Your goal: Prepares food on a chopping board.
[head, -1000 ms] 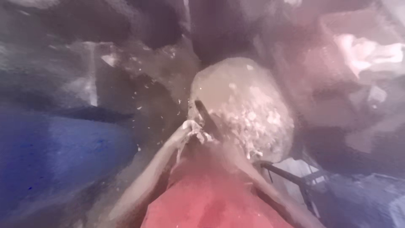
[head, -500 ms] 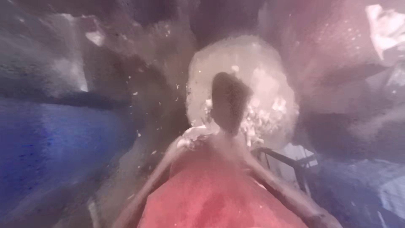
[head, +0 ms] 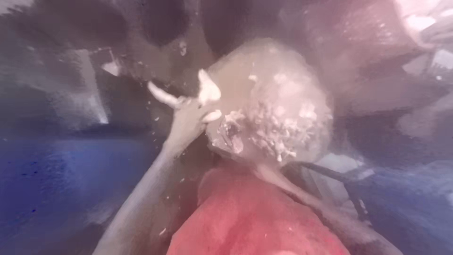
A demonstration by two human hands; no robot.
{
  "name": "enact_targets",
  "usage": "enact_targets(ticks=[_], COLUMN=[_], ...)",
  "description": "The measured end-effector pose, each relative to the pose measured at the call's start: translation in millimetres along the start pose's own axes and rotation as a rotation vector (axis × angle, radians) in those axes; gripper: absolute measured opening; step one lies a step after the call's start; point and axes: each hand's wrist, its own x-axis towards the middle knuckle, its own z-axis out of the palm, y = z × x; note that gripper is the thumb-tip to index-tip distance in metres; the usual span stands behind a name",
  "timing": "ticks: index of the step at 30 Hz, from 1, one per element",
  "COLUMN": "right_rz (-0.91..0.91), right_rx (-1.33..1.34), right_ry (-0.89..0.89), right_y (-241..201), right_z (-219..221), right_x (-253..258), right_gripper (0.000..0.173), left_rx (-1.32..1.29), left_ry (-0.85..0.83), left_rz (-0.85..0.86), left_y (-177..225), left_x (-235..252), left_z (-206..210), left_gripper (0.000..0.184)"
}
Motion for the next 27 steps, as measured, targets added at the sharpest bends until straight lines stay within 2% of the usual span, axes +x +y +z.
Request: enact_targets(ticks=[1, 3, 5, 6, 7, 9, 10, 12, 15, 17, 19, 21, 23, 24, 26, 27], right_rz=[-0.024, -0.079, -0.104, -0.104, -0.108, -0.099, -0.098, -0.117, -0.069, -0.001, 0.013, -0.073, -0.314, -0.456, -0.675, -0.733], right_rx=[-0.037, -0.104, -0.143, -0.148, -0.131, -0.062, 0.001, 0.187, 0.573, 0.764, 0.722, 0.592, 0.616, 0.692, 0.87, 0.921], right_ry=[0.021, 0.072, 0.087, 0.077, 0.079, 0.073, 0.071, 0.048, 0.062, 0.198, 0.422, 0.567, 0.764, 0.836, 0.818, 0.786], right_y=[3.5, 12.0, 16.8, 15.7, 13.2, 6.7, 5.4, 8.5, 14.7, 19.7, 15.4, -3.1, -36.8, -57.7, -92.0, -101.6], right_z=[0.8, 2.3, 5.5, 6.3, 7.5, 9.1, 9.2, 15.3, 9.7, 5.2, -13.5, -58.8, -100.8, -117.3, -126.3, -116.7], right_x=[1.0, 3.2, 2.8, 1.6, -0.1, -1.8, -2.1, -4.1, -11.2, -3.2, 5.6, -8.5, -36.8, -54.5, -83.1, -78.4], right_gripper=[0.05, 0.049, 0.049, 0.049, 0.048, 0.048, 0.053, 0.061, 0.053, 0.054, 0.052, 0.052, 0.054, 0.06, 0.07, 0.069], left_rx=[0.037, 0.026, -0.029, -0.111, -0.185, -0.266, -0.276, -0.213, -0.306, -0.39, -0.493, -0.517, -0.525, -0.545, -0.568, -0.577], left_ry=[-0.045, -0.287, -0.504, -0.567, -0.577, -0.524, -0.49, -0.45, -0.293, -0.203, -0.142, -0.211, -0.209, -0.173, -0.164, -0.175], left_rz=[0.148, 0.139, -0.034, -0.154, -0.252, -0.34, -0.328, -0.254, -0.253, -0.291, -0.312, -0.449, -0.574, -0.583, -0.583, -0.587], left_y=[-28.4, -30.2, -16.2, -9.4, -1.7, 19.9, 25.1, 20.4, 4.6, -19.7, -56.5, -89.5, -108.0, -111.0, -106.3, -105.5], left_x=[20.0, 51.2, 63.3, 61.6, 57.2, 50.9, 46.3, 31.8, 0.5, -22.4, -46.8, -62.0, -69.4, -70.2, -72.0, -70.8], left_z=[36.8, 82.9, 125.3, 139.4, 145.6, 129.9, 121.1, 97.0, 47.1, 48.6, 80.3, 118.7, 145.2, 151.0, 148.5, 146.0], left_gripper=[0.026, 0.027, 0.037, 0.046, 0.047, 0.042, 0.042, 0.048, 0.043, 0.036, 0.029, 0.033, 0.037, 0.038, 0.042, 0.043])
